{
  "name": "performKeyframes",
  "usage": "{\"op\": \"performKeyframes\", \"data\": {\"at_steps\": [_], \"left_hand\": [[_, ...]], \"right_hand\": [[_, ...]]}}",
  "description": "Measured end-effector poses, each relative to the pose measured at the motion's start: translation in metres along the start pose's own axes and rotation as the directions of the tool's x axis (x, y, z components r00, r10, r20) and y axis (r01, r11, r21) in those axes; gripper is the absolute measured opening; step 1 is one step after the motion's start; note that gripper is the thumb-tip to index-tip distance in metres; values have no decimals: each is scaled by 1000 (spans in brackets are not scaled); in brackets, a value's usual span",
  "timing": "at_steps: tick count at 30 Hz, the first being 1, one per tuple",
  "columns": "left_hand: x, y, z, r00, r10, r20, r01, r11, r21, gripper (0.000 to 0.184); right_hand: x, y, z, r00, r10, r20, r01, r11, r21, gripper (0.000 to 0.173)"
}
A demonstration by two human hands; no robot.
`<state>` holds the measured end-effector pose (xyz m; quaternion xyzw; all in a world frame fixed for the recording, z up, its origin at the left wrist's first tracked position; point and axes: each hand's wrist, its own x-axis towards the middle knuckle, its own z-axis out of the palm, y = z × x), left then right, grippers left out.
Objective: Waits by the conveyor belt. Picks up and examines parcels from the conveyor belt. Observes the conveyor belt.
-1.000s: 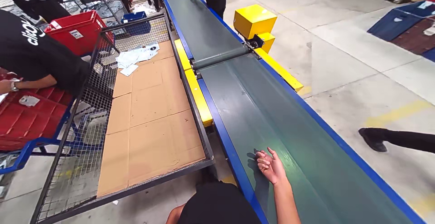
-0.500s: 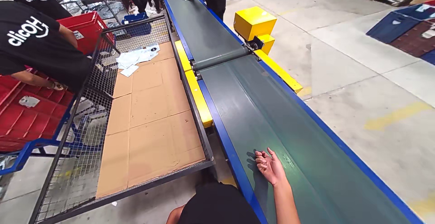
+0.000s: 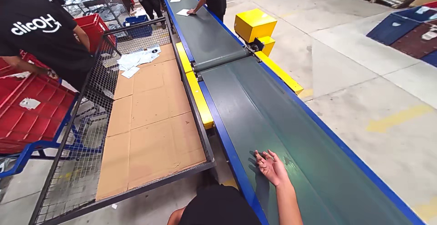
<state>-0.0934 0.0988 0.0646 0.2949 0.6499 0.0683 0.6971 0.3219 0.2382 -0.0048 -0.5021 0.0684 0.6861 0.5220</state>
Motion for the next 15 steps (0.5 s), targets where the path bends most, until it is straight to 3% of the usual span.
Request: {"op": "performKeyframes", "data": {"at_steps": [3,7,12,15], "left_hand": [[3,-3,-1,1000,10,16,-9,1000,-10,32],[5,-3,-2,1000,-6,22,6,1000,11,33],[-1,0,0,1000,16,27,-16,1000,-6,31],[-1,-3,0,999,12,39,-10,998,-56,31]], "right_hand": [[2,1,-2,1000,16,-5,-16,1000,13,43],[-4,-1,4,998,-52,-44,52,998,16,31],[2,1,5,997,-33,-72,35,999,26,46],[2,1,8,999,-37,-40,38,999,30,43]]}}
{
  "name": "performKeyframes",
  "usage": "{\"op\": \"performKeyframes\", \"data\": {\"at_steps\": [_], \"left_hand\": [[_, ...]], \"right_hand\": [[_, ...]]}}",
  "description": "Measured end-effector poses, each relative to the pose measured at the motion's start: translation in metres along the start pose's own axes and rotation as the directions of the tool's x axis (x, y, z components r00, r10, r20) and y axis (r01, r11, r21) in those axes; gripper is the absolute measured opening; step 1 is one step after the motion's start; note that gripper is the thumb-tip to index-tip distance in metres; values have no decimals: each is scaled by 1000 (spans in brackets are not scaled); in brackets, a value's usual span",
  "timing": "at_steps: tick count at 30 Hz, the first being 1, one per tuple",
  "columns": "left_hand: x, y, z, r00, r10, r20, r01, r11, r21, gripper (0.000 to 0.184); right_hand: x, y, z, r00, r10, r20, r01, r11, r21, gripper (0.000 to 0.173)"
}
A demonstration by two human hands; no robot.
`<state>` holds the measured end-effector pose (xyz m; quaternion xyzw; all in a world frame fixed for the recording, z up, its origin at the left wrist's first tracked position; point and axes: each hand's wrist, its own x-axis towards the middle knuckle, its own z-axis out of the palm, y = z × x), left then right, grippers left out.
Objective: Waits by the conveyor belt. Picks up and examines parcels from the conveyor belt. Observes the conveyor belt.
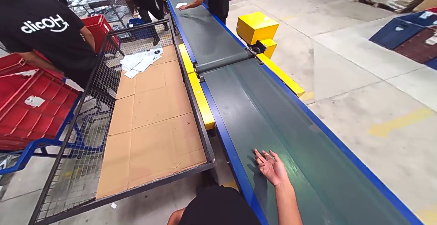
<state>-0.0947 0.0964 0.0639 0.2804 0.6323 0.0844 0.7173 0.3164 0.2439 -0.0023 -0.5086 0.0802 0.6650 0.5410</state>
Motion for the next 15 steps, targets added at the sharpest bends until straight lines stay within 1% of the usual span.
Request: {"op": "performKeyframes", "data": {"at_steps": [4,7,9,10,13,15], "left_hand": [[3,-2,0,1000,-26,14,26,1000,-9,31],[2,-4,-1,1000,-21,-10,22,1000,6,30],[-5,0,1,1000,-13,-28,15,998,60,31],[-8,5,3,999,-35,-29,37,995,98,32],[-15,17,6,998,-64,-15,66,993,96,32],[-14,15,6,998,-60,-5,60,992,113,32]], "right_hand": [[5,0,-2,999,-4,-34,3,999,-42,47],[0,0,2,998,-43,-53,40,997,-66,36],[-6,-1,5,997,-39,-64,35,998,-54,38],[-8,-2,6,997,-36,-69,33,998,-50,39],[-9,-4,8,995,-51,-91,47,998,-47,33],[-8,-4,6,996,-25,-80,25,1000,-6,34]]}}
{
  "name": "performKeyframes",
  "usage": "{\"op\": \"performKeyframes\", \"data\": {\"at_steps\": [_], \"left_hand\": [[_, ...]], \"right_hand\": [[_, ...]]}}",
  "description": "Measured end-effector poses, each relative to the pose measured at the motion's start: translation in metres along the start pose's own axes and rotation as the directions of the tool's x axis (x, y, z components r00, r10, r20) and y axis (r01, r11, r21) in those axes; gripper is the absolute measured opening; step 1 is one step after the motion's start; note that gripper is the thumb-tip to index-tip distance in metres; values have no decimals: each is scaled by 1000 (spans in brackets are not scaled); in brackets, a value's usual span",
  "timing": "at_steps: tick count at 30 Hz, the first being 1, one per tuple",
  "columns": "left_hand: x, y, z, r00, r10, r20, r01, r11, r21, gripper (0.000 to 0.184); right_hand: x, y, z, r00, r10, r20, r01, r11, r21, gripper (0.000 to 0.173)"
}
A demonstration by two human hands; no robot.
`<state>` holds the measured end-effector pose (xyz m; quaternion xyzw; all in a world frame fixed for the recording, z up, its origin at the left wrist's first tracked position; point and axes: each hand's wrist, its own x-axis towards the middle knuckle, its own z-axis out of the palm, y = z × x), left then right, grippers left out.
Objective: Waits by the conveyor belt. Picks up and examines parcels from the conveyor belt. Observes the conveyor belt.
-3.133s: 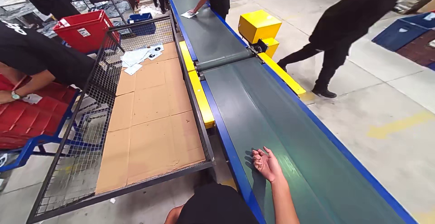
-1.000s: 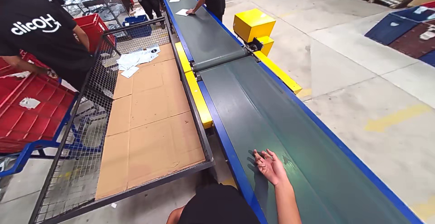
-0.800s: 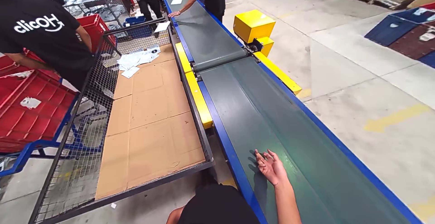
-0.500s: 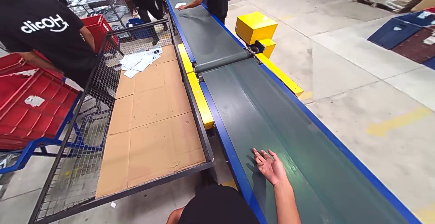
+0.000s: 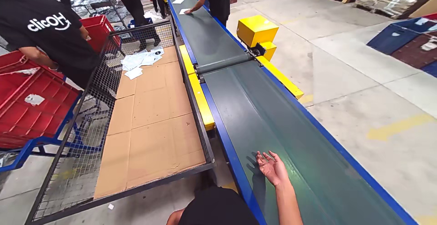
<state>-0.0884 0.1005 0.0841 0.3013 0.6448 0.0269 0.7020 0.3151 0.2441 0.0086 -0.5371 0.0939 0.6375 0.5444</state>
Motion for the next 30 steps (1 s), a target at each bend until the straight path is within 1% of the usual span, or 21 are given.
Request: {"op": "performKeyframes", "data": {"at_steps": [3,5,7,11,16,18,20,21,23,26,27,30], "left_hand": [[11,-11,-2,1000,6,12,-6,1000,13,31],[13,-14,-3,1000,-2,7,3,1000,-17,31],[5,-12,-1,1000,11,-7,-11,999,-48,30],[12,-14,-4,999,19,32,-17,998,-61,31],[16,-13,-6,999,5,42,-3,998,-55,30],[20,-18,-6,999,11,44,-8,997,-72,30],[27,-23,-8,1000,9,26,-8,999,-39,31],[27,-23,-9,1000,0,26,1,1000,-26,32],[23,-21,-8,999,2,33,0,999,-34,32],[14,-20,-7,995,88,43,-81,986,-144,30],[13,-19,-7,994,93,56,-83,982,-170,31],[13,-12,-6,998,2,67,10,983,-185,33]], "right_hand": [[5,2,-5,995,87,48,-90,993,74,38],[4,3,-5,991,113,76,-120,989,92,40],[2,4,-9,992,107,65,-113,989,93,40],[5,4,-14,998,50,27,-53,989,135,26],[8,0,-19,998,67,17,-68,995,77,36],[8,0,-22,999,40,27,-42,996,78,28],[10,0,-22,999,18,29,-20,997,79,23],[10,2,-23,1000,19,20,-20,997,68,24],[9,1,-23,999,33,2,-33,998,61,31],[1,-3,-21,998,64,23,-66,994,84,36],[-1,-4,-19,997,69,29,-72,993,92,36],[-2,-3,-15,995,94,35,-97,989,109,35]]}}
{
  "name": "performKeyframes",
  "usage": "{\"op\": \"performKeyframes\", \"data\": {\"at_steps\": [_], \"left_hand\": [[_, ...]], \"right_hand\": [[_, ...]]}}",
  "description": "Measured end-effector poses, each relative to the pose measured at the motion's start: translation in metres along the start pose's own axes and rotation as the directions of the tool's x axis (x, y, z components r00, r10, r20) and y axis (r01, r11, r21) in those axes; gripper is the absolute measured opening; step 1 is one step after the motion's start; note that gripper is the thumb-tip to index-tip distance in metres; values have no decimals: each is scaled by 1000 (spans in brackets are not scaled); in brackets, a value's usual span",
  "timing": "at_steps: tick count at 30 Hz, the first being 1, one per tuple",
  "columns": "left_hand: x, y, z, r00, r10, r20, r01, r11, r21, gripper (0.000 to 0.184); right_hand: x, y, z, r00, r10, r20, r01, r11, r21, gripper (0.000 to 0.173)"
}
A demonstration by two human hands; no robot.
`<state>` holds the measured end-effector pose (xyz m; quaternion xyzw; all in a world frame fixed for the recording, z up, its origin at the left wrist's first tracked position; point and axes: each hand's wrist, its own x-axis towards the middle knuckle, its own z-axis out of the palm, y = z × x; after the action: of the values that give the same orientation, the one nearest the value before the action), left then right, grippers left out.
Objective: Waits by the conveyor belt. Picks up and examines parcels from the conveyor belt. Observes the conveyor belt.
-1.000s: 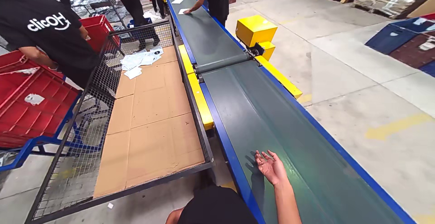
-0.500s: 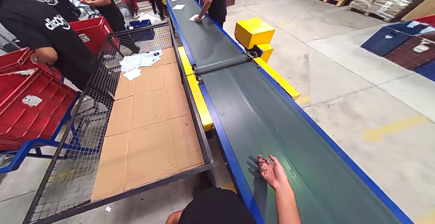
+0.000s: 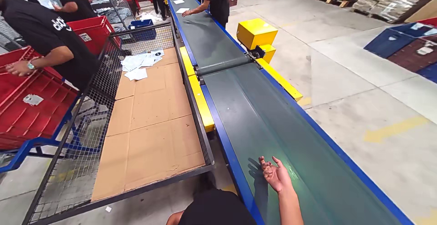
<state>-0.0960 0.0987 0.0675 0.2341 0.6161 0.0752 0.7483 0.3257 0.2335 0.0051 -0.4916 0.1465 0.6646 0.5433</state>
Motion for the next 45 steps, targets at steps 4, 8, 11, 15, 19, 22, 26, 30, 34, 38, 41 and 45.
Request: {"op": "performKeyframes", "data": {"at_steps": [4,8,11,15,19,22,26,30,34,38,41,45], "left_hand": [[15,-9,-5,999,-12,46,10,998,55,33],[14,-9,-4,1000,-12,24,11,998,63,32],[12,-10,-4,1000,6,19,-7,998,64,32],[12,-11,-3,1000,8,3,-8,998,61,33],[5,-9,-2,999,52,-4,-52,999,-9,31],[10,-11,-4,999,33,13,-32,999,-17,31],[11,-12,-6,999,35,13,-36,998,45,31],[4,-6,-3,998,35,48,-36,999,32,31],[2,-6,-3,997,66,48,-67,998,18,30],[7,-10,-5,994,83,68,-83,997,2,29],[13,-15,-7,995,78,58,-79,997,8,31],[13,-12,-7,995,51,81,-52,999,3,31]], "right_hand": [[7,4,-2,1000,-18,24,18,1000,-16,33],[10,6,-6,1000,-18,19,19,999,-46,32],[10,5,-9,998,-53,-19,52,998,-47,22],[5,-1,-13,999,-16,-31,15,999,-46,30],[0,-4,-13,999,2,-41,-3,1000,-16,36],[2,-5,-16,1000,-5,-11,5,1000,-10,35],[5,-1,-16,999,-7,34,10,997,-75,46],[5,1,-15,998,-52,-43,48,995,-85,30],[9,-1,-17,999,-45,-25,42,996,-81,42],[1,-4,-14,993,-82,-87,78,996,-50,21],[1,-5,-16,994,-73,-83,70,997,-40,26],[9,-12,-29,999,-41,26,44,991,-130,53]]}}
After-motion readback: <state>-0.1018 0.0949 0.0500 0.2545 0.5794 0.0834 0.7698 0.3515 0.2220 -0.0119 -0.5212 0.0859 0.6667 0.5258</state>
